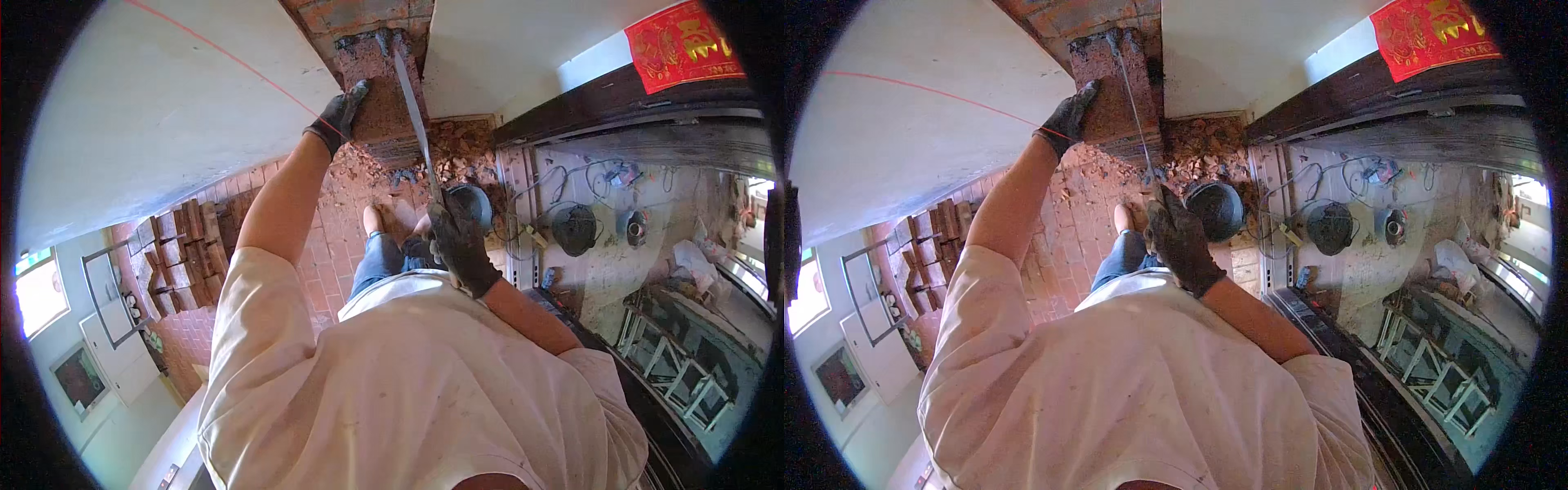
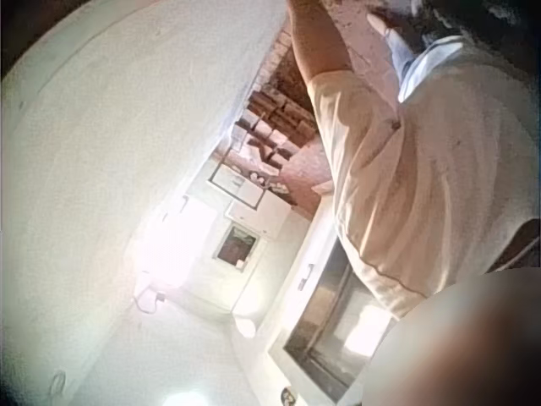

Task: Applying mortar and laying bricks to construct a small pillar or wall section.

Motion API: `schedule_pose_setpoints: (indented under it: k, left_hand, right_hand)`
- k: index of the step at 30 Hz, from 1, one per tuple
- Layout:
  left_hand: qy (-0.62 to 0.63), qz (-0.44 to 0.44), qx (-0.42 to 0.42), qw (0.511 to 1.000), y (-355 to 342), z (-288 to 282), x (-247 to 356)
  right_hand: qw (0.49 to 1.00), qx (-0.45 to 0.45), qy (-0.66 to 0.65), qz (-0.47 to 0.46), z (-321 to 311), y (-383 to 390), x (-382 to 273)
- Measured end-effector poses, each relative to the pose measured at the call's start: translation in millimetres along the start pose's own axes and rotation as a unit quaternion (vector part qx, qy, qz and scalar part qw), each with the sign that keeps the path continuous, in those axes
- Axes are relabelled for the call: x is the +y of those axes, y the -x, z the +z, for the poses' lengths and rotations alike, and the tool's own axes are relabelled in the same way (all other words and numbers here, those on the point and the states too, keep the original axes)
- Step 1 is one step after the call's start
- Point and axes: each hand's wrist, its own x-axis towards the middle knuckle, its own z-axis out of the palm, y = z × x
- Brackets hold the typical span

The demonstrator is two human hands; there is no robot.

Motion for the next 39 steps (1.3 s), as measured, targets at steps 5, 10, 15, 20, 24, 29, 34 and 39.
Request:
schedule_pose_setpoints:
  k: [5,10,15,20,24,29,34,39]
  left_hand:
    - [0.153,0.005,0.007,0.988,-16.6,-21.7,-25.8]
    - [0.184,-0.036,0.000,0.982,-18.5,-5.3,-16.0]
    - [0.186,-0.006,0.010,0.983,-42.8,-51.2,-64.3]
    - [0.204,-0.026,0.006,0.979,-30.4,-12.6,-30.6]
    - [0.220,-0.020,0.012,0.975,-24.2,-18.9,-34.3]
    - [0.194,-0.022,0.017,0.981,-17.2,-14.1,-23.3]
    - [-0.045,0.147,0.003,0.988,-8.8,-13.1,-27.4]
    - [0.176,0.052,-0.002,0.983,-28.7,-21.0,-34.5]
  right_hand:
    - [0.998,-0.022,0.051,-0.023,-4.2,-0.7,-19.1]
    - [1.000,0.003,-0.027,-0.001,12.8,-6.3,2.5]
    - [0.992,0.076,-0.042,-0.089,11.2,-26.6,-31.3]
    - [0.947,0.059,-0.299,0.098,-0.9,-63.9,-42.3]
    - [0.930,0.057,-0.324,0.165,-8.4,-64.3,-62.1]
    - [0.952,0.058,-0.264,0.143,-5.0,-73.3,-42.1]
    - [0.970,0.105,-0.204,0.082,-0.4,-74.1,-34.9]
    - [0.975,0.069,-0.176,0.119,2.7,-74.4,-26.9]
